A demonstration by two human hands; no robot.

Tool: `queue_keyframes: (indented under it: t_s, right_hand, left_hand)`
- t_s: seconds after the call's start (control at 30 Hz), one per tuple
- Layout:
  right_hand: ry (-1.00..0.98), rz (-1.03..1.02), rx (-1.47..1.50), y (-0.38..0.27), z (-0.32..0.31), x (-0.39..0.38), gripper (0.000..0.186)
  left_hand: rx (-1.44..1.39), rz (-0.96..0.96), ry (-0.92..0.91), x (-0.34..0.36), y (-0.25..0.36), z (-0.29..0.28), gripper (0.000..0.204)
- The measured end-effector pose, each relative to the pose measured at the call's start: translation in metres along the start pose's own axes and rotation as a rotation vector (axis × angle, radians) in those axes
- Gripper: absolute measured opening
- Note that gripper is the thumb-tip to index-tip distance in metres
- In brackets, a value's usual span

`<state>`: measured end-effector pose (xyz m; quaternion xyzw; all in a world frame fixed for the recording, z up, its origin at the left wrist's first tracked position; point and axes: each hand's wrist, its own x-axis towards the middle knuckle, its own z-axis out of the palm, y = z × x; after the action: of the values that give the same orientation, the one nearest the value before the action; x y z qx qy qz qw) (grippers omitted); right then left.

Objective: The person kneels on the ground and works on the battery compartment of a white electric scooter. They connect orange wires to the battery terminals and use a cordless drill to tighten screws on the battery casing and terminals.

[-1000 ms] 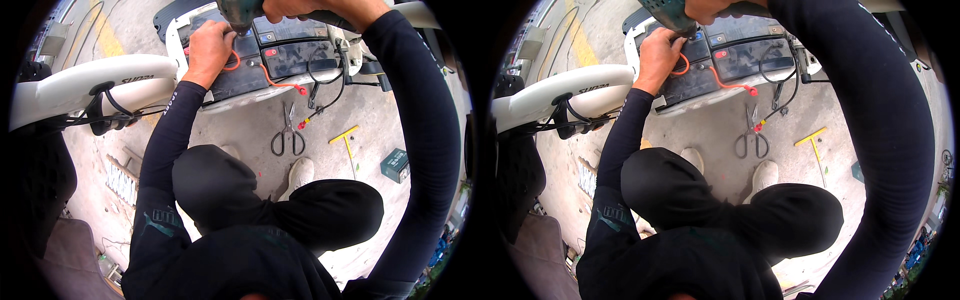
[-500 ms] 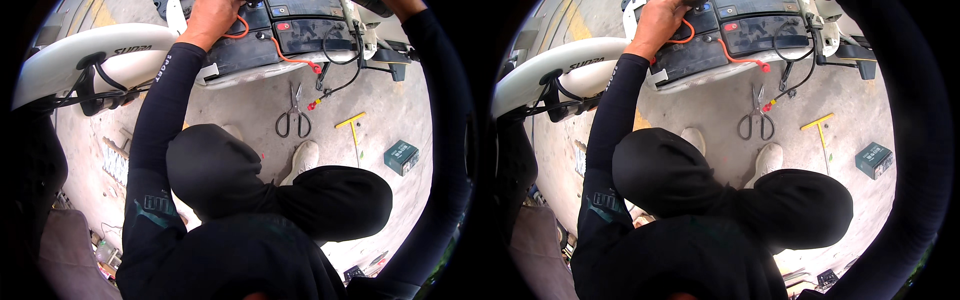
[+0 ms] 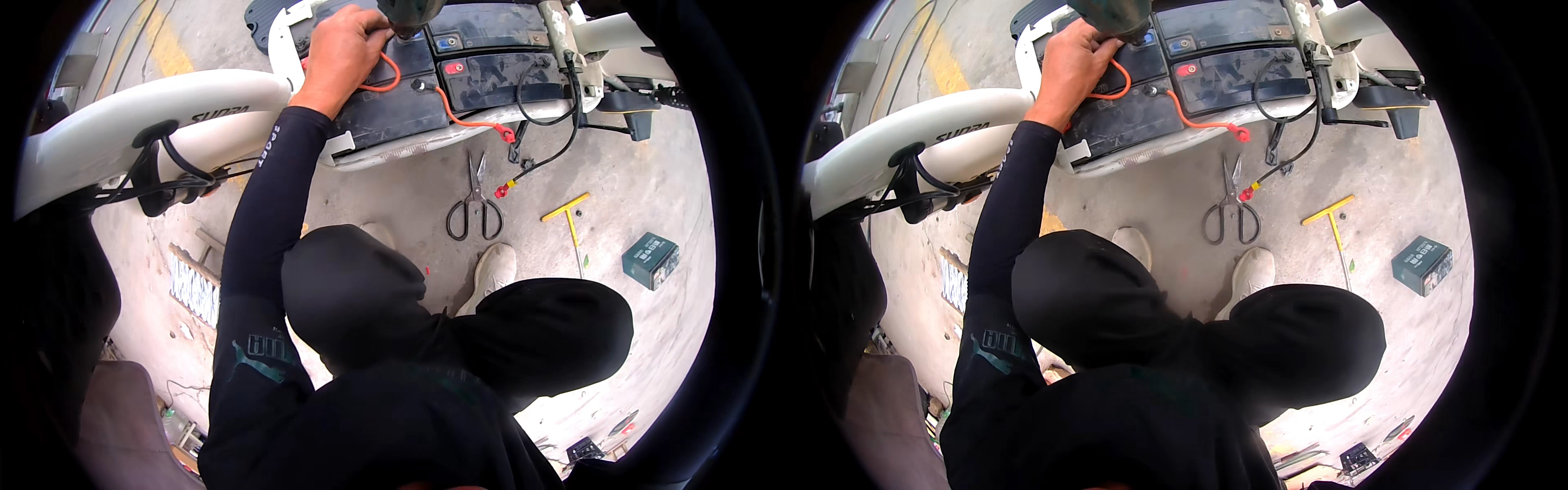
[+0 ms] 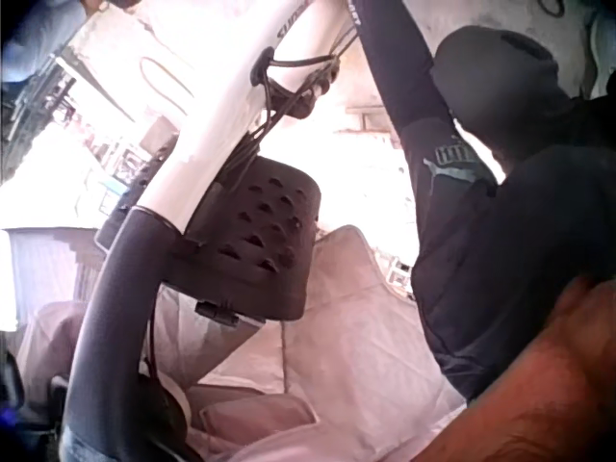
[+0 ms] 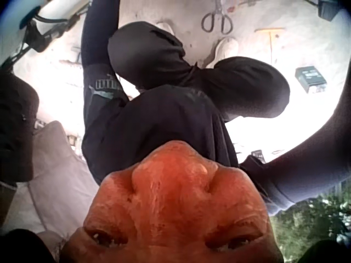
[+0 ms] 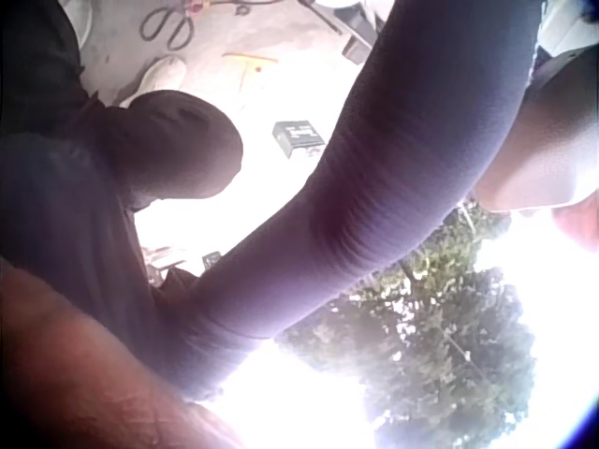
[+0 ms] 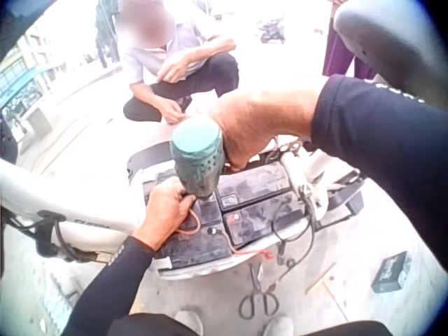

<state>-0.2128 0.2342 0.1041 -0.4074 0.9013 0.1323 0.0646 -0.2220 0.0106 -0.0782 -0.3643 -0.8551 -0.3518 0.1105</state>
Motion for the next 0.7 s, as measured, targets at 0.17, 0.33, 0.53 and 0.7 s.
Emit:
queue_keyframes:
  t_s: [0.17,0.33,0.53,0.7]
  right_hand:
    - [-0.214,0.093,0.042,-0.020,-0.035,0.004,0.022]
    - [-0.199,0.133,0.087,-0.017,-0.033,-0.003,0.022]
    - [-0.196,0.135,0.117,-0.016,-0.038,-0.006,0.023]
    - [-0.195,0.158,0.134,-0.016,-0.040,-0.010,0.024]
  left_hand:
    - [0.005,-0.148,-0.019,-0.007,-0.002,-0.002,0.021]
    - [-0.047,0.041,0.054,-0.003,0.005,-0.002,0.015]
    - [0.056,0.202,0.075,-0.003,-0.008,0.000,0.013]
    - [0.122,0.260,0.031,-0.002,-0.006,-0.002,0.013]
